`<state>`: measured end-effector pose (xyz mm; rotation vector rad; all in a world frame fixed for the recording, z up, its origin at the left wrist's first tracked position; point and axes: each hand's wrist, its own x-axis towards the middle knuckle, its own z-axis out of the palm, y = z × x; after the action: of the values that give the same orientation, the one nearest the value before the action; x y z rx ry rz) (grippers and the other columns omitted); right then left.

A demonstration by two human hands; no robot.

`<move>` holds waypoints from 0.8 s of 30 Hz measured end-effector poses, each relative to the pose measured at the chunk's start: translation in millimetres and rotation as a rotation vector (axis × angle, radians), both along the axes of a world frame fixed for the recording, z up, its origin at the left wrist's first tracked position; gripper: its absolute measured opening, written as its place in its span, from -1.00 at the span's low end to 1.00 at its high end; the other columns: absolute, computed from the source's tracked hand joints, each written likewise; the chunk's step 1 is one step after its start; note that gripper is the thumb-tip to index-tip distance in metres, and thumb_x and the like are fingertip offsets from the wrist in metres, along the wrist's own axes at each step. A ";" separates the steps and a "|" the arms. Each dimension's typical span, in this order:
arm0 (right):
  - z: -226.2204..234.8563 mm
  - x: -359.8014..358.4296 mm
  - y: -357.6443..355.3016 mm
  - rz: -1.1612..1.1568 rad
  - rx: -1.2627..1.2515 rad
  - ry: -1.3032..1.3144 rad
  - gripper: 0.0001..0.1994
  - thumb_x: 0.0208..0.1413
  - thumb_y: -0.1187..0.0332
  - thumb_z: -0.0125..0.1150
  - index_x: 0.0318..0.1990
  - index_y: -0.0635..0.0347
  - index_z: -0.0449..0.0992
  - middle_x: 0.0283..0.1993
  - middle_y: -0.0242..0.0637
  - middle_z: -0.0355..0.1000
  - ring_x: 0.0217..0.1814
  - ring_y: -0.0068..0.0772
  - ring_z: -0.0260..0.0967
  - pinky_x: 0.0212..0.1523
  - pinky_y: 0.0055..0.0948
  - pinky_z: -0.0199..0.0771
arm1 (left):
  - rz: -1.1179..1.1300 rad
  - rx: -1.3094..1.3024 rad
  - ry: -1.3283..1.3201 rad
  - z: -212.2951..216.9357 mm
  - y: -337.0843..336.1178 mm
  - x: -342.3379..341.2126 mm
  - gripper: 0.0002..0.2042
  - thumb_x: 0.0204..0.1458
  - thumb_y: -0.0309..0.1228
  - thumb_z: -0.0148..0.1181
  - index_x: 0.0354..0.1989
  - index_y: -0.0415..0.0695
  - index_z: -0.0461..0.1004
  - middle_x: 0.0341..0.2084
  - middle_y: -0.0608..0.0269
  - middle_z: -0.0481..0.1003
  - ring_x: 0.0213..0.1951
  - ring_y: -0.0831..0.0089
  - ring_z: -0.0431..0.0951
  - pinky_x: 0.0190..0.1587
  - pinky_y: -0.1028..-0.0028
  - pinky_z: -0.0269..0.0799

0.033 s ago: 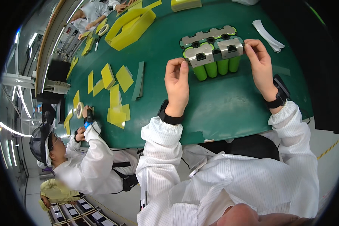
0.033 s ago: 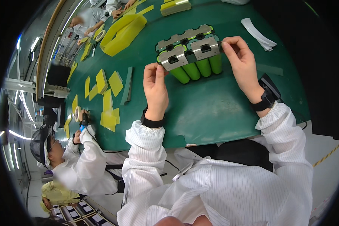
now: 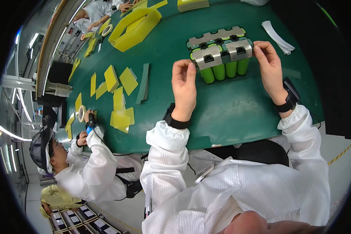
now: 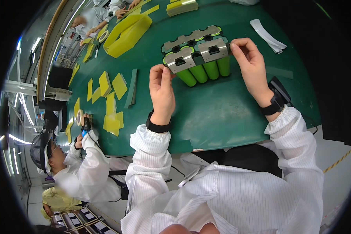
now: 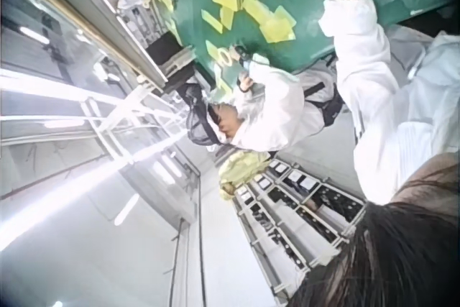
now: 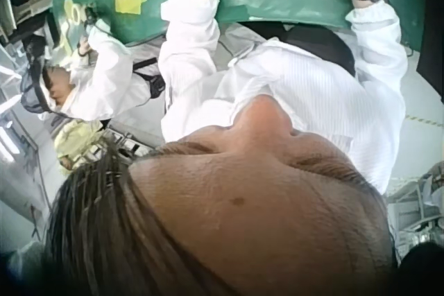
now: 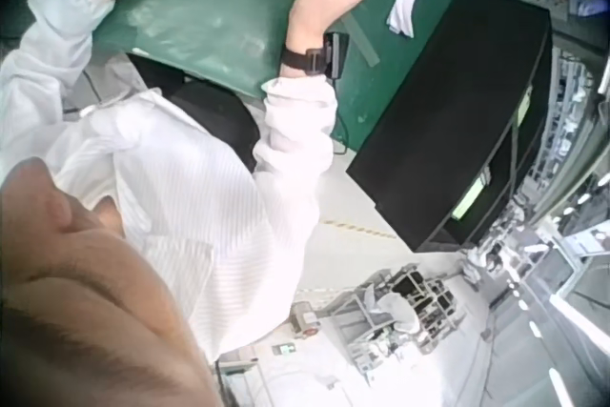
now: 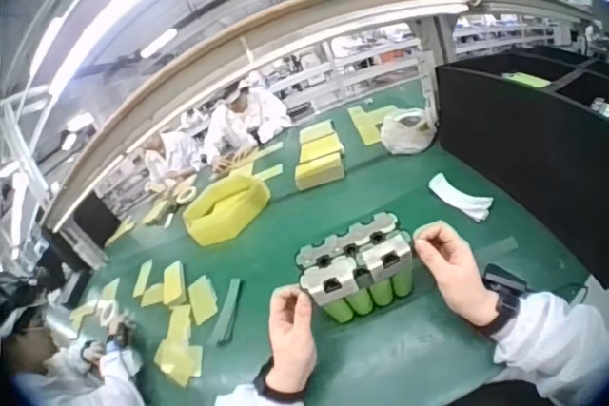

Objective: The recorder is applying tape and connecting battery cells into a pack in a manufacturing environment.

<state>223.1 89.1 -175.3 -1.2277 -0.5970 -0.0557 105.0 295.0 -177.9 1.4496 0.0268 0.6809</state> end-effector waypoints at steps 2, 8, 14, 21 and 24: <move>-3.6 1.0 3.4 0.037 0.017 0.051 -0.88 0.23 0.39 0.08 -0.15 0.22 0.41 -0.23 -0.47 0.37 -0.14 -0.66 0.30 -0.01 -0.61 0.29 | -0.064 -0.083 -0.005 -2.5 -1.9 -1.2 -0.85 0.26 -0.33 -0.02 -0.11 -0.10 0.30 -0.19 0.37 0.36 -0.12 0.57 0.33 -0.02 0.49 0.22; 5.1 -9.4 11.0 0.190 0.119 0.262 -0.60 0.30 0.19 -0.06 0.20 0.19 0.27 0.09 -0.36 0.25 0.19 -0.54 0.12 0.24 -0.51 0.05 | -0.068 -0.310 0.023 2.7 -20.7 6.3 -0.63 0.30 -0.18 -0.17 0.18 -0.08 0.16 0.05 0.31 0.26 0.11 0.51 0.21 0.17 0.42 0.04; 8.3 -10.2 11.3 0.458 0.244 0.319 -0.46 0.36 0.12 -0.23 0.39 0.14 -0.06 0.41 -0.30 -0.01 0.46 -0.45 -0.14 0.40 -0.45 -0.16 | -0.277 -0.280 -0.006 -7.1 -16.2 9.7 -0.55 0.33 -0.10 -0.36 0.25 -0.11 0.13 0.22 0.28 0.22 0.26 0.37 0.12 0.32 0.33 -0.09; -0.7 -0.5 8.1 0.605 0.235 0.318 -0.45 0.36 0.06 -0.26 0.42 0.01 -0.09 0.42 -0.33 -0.03 0.45 -0.45 -0.13 0.40 -0.44 -0.13 | -0.333 -0.390 0.005 -8.3 -12.0 8.8 -0.55 0.30 -0.09 -0.28 0.25 -0.05 0.20 0.23 0.30 0.24 0.25 0.33 0.17 0.32 0.28 -0.07; -6.4 2.0 6.0 0.571 0.132 0.237 -0.45 0.38 0.07 -0.30 0.42 0.04 -0.12 0.44 -0.30 -0.08 0.46 -0.43 -0.16 0.42 -0.44 -0.18 | -0.376 -0.422 0.014 -8.9 -12.6 5.7 -0.58 0.30 -0.14 -0.26 0.23 -0.08 0.22 0.21 0.31 0.26 0.24 0.33 0.17 0.33 0.26 -0.08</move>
<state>225.1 95.1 -181.7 -0.8841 -0.7033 0.5153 110.7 282.4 -186.8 1.0148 -0.0854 0.3292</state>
